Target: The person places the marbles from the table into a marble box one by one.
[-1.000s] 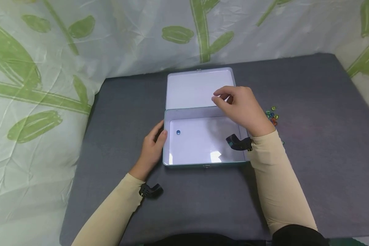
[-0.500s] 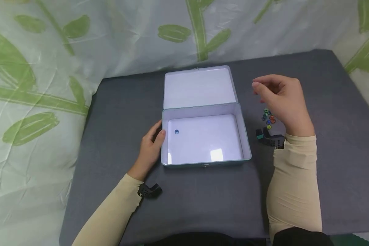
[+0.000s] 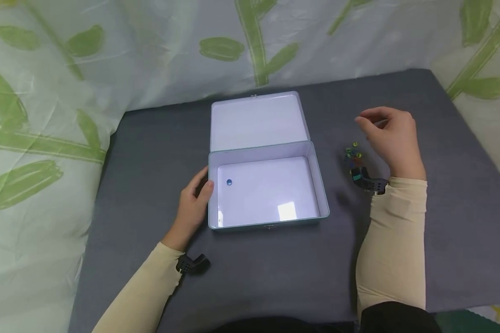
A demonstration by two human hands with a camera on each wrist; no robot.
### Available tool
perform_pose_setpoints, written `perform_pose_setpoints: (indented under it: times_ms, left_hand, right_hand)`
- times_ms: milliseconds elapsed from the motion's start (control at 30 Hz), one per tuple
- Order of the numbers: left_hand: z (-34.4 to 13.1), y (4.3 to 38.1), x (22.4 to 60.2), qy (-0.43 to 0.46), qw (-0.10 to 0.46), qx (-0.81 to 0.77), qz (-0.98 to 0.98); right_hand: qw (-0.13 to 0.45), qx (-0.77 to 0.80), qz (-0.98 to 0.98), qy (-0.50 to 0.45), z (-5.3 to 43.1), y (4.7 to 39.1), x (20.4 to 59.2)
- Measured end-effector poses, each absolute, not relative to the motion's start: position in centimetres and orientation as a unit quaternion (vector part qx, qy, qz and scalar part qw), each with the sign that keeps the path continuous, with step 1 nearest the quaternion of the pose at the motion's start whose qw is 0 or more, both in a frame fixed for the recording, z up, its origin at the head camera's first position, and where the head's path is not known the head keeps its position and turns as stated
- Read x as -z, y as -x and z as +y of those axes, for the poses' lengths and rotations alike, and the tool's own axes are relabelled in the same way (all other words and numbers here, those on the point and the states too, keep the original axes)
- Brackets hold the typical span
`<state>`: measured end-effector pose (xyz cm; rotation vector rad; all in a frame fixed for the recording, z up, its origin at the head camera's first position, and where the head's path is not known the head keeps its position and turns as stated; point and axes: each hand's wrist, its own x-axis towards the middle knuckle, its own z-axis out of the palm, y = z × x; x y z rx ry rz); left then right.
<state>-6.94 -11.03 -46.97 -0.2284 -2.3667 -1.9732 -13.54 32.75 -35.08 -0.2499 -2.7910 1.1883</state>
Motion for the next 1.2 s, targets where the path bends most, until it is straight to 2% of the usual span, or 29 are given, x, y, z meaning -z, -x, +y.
perform_pose_setpoints:
  times_ms: [233, 400, 833, 1200]
  left_hand:
    - [-11.1, 6.9, 47.1, 0.079, 0.017, 0.637, -0.766]
    - [-10.9, 6.7, 47.0, 0.076, 0.021, 0.636, -0.768]
    - [-10.7, 6.7, 46.9, 0.082, 0.025, 0.635, -0.768]
    - [-10.7, 6.8, 46.9, 0.088, 0.03, 0.625, -0.775]
  right_hand:
    - [0.013, -0.337, -0.936, 0.099, 34.0, 14.8, 37.9]
    - [0.012, -0.326, -0.941, 0.089, 34.4, 15.3, 39.6]
    - [-0.03, -0.307, -0.947, 0.085, 34.9, 15.2, 41.2]
    - [-0.035, -0.304, -0.95, 0.069, 35.0, 15.6, 41.6]
